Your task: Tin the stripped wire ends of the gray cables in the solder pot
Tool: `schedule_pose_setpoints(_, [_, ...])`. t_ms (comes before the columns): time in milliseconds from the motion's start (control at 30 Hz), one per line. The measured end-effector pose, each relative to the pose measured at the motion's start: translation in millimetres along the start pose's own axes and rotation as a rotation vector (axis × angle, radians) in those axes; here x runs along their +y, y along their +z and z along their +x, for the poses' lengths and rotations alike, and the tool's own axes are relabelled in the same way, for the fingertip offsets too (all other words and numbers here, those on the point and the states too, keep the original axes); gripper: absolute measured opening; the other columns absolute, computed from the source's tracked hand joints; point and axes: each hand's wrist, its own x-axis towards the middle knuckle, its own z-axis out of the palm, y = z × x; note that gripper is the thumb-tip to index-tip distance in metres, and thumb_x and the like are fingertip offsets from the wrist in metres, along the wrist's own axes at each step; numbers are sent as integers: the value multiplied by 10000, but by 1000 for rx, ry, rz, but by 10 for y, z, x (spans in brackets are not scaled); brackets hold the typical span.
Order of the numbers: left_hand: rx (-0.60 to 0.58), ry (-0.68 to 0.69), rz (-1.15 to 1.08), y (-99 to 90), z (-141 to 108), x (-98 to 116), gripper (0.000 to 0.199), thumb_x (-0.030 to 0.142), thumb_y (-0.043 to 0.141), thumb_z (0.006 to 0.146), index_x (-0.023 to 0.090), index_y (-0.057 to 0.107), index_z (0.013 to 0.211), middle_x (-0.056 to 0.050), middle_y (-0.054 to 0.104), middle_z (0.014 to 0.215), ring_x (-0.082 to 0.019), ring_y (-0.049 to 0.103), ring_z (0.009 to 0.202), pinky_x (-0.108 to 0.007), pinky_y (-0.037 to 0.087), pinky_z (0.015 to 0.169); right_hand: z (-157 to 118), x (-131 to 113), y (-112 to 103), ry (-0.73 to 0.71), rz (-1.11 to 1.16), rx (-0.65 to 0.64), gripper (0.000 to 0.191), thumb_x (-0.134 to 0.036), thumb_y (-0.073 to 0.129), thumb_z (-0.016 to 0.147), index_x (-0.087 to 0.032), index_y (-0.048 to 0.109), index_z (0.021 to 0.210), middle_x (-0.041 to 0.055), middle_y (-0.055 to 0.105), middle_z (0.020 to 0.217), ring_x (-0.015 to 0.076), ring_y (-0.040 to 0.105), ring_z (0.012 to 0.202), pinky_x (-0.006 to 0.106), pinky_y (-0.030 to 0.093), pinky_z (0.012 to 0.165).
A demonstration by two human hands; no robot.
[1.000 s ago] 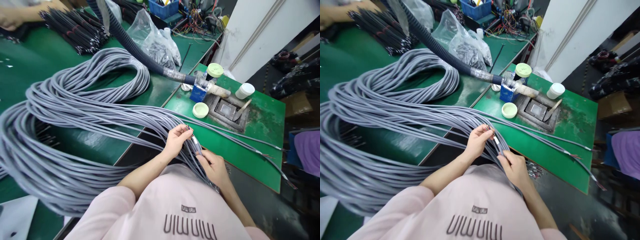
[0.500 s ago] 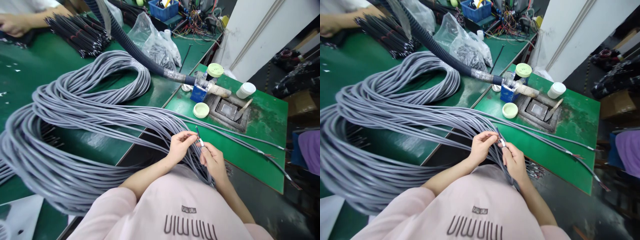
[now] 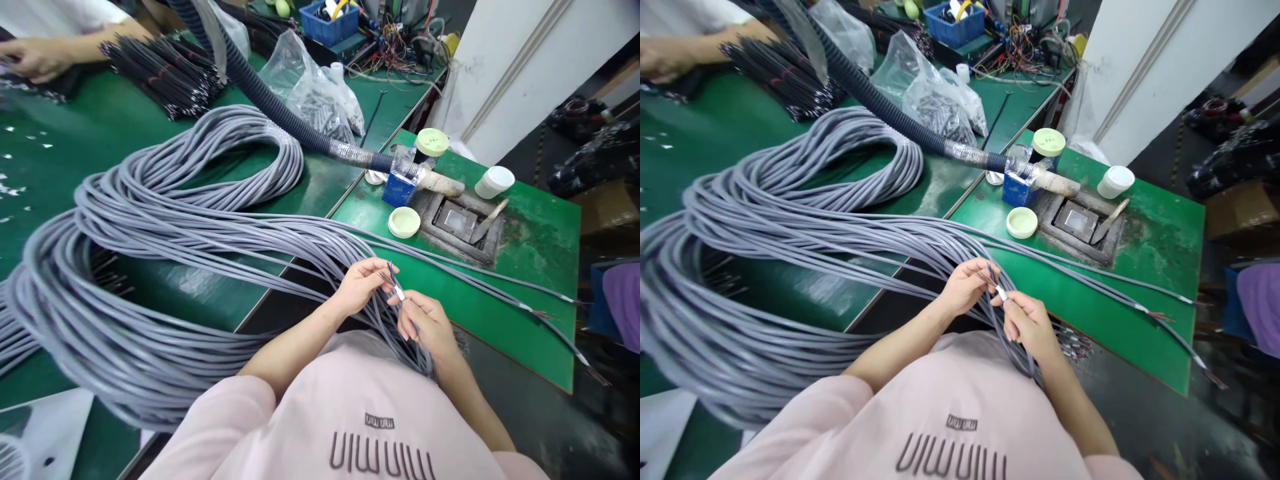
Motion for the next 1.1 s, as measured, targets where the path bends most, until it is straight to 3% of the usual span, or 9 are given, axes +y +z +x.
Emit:
schedule_pose_setpoints(200, [-100,-9,-40,-53,6,-12,425,481,839,637,123,631,732,4,604,629,-64,526,489,-200,436,503,2,21,-38,-10,-33,-76,317,-424,527,943,-140,637,1028,-100,389,423,81,351,365,236,347,429])
schedule_pose_setpoints(333, [-146,-72,-169,-22,14,-31,413,458,842,641,129,601,702,12,573,593,-78,546,527,-200,440,531,-13,-105,-98,-49,-224,-103,252,-373,509,956,-169,612,1064,-52,527,549,94,463,457,234,398,489])
schedule_pose_setpoints(400, [-111,-109,-204,7,17,-58,407,433,862,616,125,614,714,4,601,619,-81,561,533,-205,445,549,-12,-206,-103,-89,-349,-54,235,-348,535,941,-200,579,1118,-17,611,705,102,535,543,237,446,547])
schedule_pose_setpoints(533, [-55,-97,-204,112,6,-201,427,420,887,571,109,631,713,-25,657,676,-104,611,576,-230,462,607,3,-318,-66,-197,-587,120,407,-369,613,884,-228,517,1254,48,684,913,154,641,718,254,514,634])
schedule_pose_setpoints(667, [-86,-154,-271,198,66,-373,505,435,918,465,103,636,718,-46,672,672,-141,632,600,-278,475,652,75,-259,-106,-389,-941,352,433,-490,658,822,-223,625,1162,96,724,1030,212,692,822,263,522,646])
schedule_pose_setpoints(800, [-95,-135,-276,235,120,-421,535,457,908,457,90,656,754,-49,688,753,-101,609,627,-239,450,638,177,-223,-191,-648,-1266,484,407,-522,532,895,-188,743,987,82,762,825,191,676,605,266,472,540])
schedule_pose_setpoints(867, [-33,-107,-280,267,115,-398,576,493,905,429,91,644,749,-37,666,720,-108,604,637,-265,464,677,207,-240,-216,-735,-1339,562,410,-503,530,902,-174,766,968,85,765,793,198,669,565,283,454,519])
schedule_pose_setpoints(967, [48,-34,-243,311,104,-322,603,513,904,399,95,631,736,-20,633,693,-117,589,642,-354,491,794,258,-246,-278,-745,-1266,548,404,-489,548,888,-175,757,1034,93,770,849,231,702,641,313,504,574])
schedule_pose_setpoints(1100, [60,92,-83,321,90,-193,626,563,877,408,85,647,741,-35,619,744,-137,573,689,-429,483,879,347,-131,-468,-741,-1114,524,434,-594,555,830,-218,756,909,68,743,716,239,684,583,345,553,571])
